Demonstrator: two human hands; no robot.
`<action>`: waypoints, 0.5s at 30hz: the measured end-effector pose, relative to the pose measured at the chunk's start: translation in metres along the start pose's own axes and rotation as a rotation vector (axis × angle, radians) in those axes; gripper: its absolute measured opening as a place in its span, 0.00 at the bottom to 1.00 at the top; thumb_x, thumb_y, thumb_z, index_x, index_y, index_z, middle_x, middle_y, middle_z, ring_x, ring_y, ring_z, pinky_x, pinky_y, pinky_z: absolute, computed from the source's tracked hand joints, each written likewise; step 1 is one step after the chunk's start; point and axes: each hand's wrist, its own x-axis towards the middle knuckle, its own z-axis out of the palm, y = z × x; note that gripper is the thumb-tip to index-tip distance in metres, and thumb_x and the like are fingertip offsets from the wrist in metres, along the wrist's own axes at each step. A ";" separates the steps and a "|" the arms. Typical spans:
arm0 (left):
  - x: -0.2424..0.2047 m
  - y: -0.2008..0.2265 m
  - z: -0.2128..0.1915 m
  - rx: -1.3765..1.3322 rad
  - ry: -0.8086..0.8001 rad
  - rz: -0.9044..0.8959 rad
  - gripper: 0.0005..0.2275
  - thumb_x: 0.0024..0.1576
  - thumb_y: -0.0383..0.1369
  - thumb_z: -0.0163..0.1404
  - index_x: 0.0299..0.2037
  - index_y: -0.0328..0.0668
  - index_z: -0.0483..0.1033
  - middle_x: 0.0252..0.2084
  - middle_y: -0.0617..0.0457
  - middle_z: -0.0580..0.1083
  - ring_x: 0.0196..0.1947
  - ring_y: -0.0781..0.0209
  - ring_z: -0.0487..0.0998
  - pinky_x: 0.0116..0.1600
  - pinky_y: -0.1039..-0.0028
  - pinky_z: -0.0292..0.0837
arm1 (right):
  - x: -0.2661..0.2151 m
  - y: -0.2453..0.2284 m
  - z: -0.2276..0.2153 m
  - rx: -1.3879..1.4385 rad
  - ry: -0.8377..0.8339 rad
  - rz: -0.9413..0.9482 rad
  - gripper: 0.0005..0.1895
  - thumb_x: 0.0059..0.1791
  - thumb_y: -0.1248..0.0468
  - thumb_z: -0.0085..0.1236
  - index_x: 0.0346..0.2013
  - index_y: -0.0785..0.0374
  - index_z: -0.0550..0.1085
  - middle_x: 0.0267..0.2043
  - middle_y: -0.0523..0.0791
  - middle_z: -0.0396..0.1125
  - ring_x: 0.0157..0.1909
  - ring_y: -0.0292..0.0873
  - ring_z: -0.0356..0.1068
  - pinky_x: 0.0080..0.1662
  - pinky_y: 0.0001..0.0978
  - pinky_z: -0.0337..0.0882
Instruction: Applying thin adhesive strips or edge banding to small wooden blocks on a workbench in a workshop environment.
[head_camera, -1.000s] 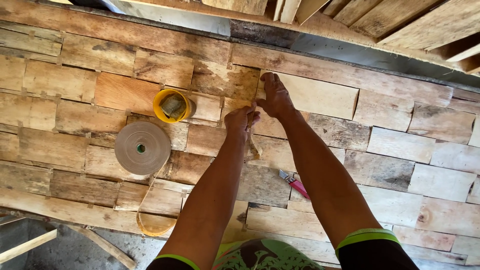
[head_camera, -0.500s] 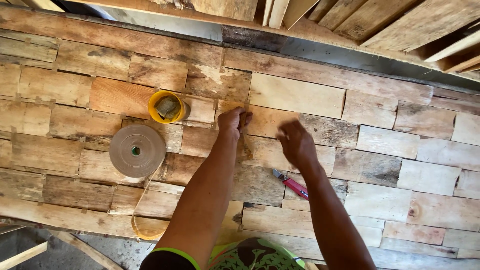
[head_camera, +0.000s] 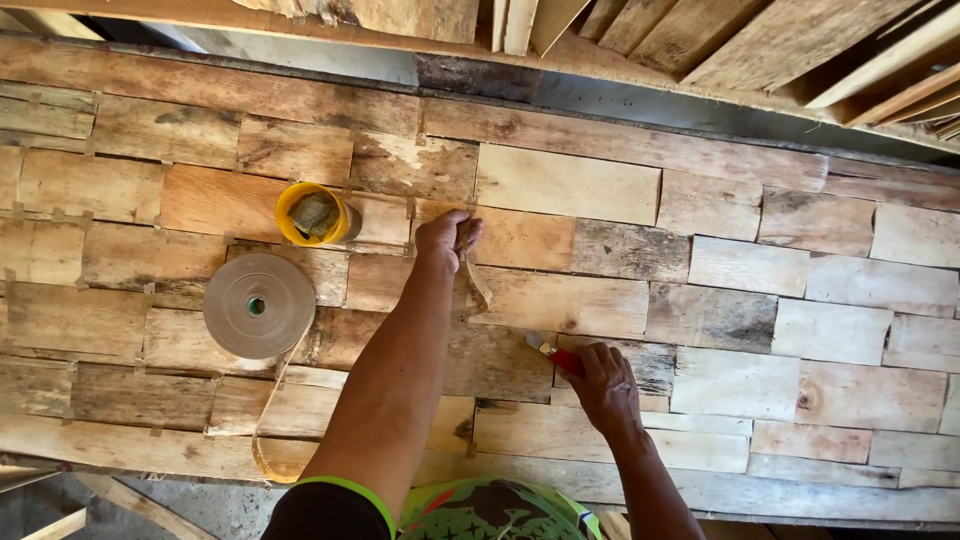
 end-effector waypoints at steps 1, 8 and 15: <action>-0.006 0.003 0.003 0.000 -0.003 0.003 0.07 0.58 0.25 0.56 0.41 0.25 0.79 0.29 0.39 0.81 0.19 0.59 0.79 0.19 0.73 0.70 | 0.002 -0.002 -0.005 -0.001 0.004 -0.001 0.21 0.42 0.58 0.69 0.45 0.62 0.74 0.42 0.49 0.69 0.44 0.54 0.69 0.46 0.49 0.71; -0.008 0.002 0.003 0.035 0.039 -0.001 0.07 0.58 0.26 0.56 0.42 0.26 0.79 0.30 0.40 0.81 0.19 0.59 0.80 0.21 0.73 0.72 | 0.042 0.012 -0.005 0.473 -0.030 0.116 0.15 0.54 0.66 0.50 0.56 0.64 0.71 0.38 0.46 0.73 0.32 0.42 0.71 0.34 0.36 0.74; -0.016 0.012 0.008 0.060 0.083 -0.032 0.07 0.59 0.27 0.55 0.43 0.30 0.80 0.32 0.43 0.82 0.22 0.60 0.82 0.27 0.72 0.78 | 0.140 -0.006 -0.001 0.509 0.061 -0.019 0.22 0.51 0.62 0.63 0.58 0.63 0.72 0.43 0.45 0.75 0.38 0.38 0.77 0.38 0.31 0.78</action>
